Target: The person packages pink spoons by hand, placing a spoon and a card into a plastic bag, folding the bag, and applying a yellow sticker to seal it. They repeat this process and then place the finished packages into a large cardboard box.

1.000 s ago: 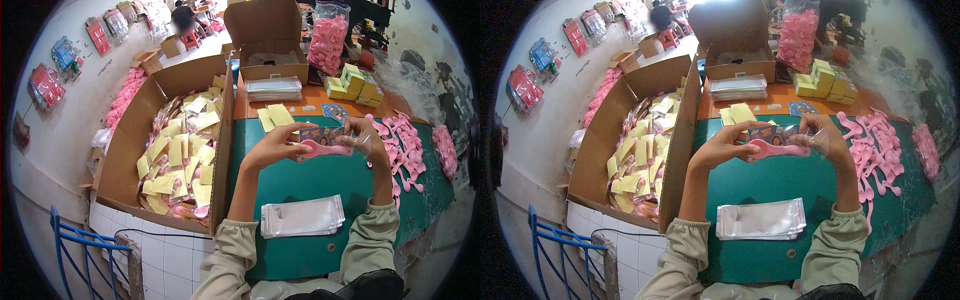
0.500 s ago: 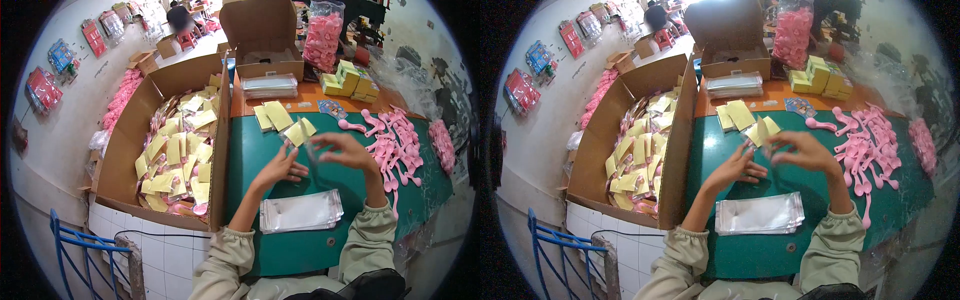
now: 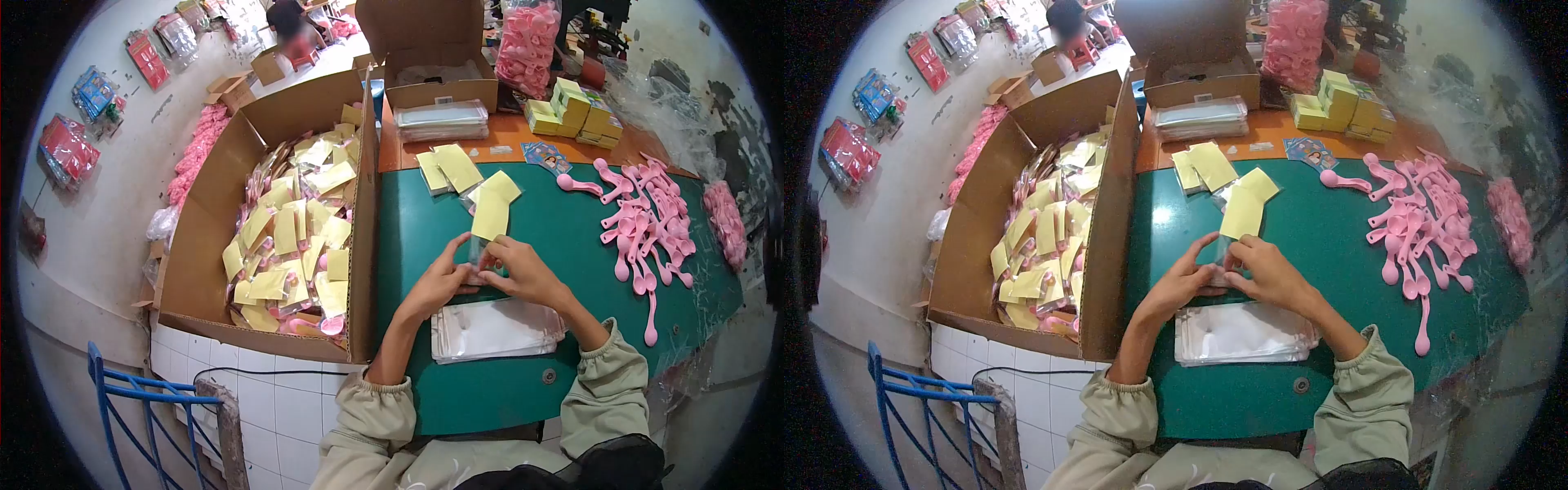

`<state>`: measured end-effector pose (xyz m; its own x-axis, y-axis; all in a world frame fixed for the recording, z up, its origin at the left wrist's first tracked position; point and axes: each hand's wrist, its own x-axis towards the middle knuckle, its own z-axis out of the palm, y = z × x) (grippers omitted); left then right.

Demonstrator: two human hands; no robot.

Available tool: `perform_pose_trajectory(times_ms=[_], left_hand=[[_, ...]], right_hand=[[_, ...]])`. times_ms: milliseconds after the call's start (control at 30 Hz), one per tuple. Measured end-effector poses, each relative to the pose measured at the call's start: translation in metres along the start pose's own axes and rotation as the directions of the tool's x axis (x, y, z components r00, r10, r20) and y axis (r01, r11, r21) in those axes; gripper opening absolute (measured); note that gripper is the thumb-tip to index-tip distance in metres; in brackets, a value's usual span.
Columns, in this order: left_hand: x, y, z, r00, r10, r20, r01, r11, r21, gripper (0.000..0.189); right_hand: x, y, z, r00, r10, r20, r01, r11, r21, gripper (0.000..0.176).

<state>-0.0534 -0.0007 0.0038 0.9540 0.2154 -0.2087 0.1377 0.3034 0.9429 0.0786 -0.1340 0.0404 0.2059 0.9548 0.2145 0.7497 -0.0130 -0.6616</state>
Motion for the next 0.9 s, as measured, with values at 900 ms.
perform_pose_trajectory(times_ms=[900], left_hand=[[0.0, 0.011, 0.015, 0.977, 0.077, -0.199, -0.096, 0.991, -0.088, 0.044]], right_hand=[[-0.035, -0.025, -0.049, 0.962, -0.238, 0.133, 0.228, 0.97, 0.086, 0.014]])
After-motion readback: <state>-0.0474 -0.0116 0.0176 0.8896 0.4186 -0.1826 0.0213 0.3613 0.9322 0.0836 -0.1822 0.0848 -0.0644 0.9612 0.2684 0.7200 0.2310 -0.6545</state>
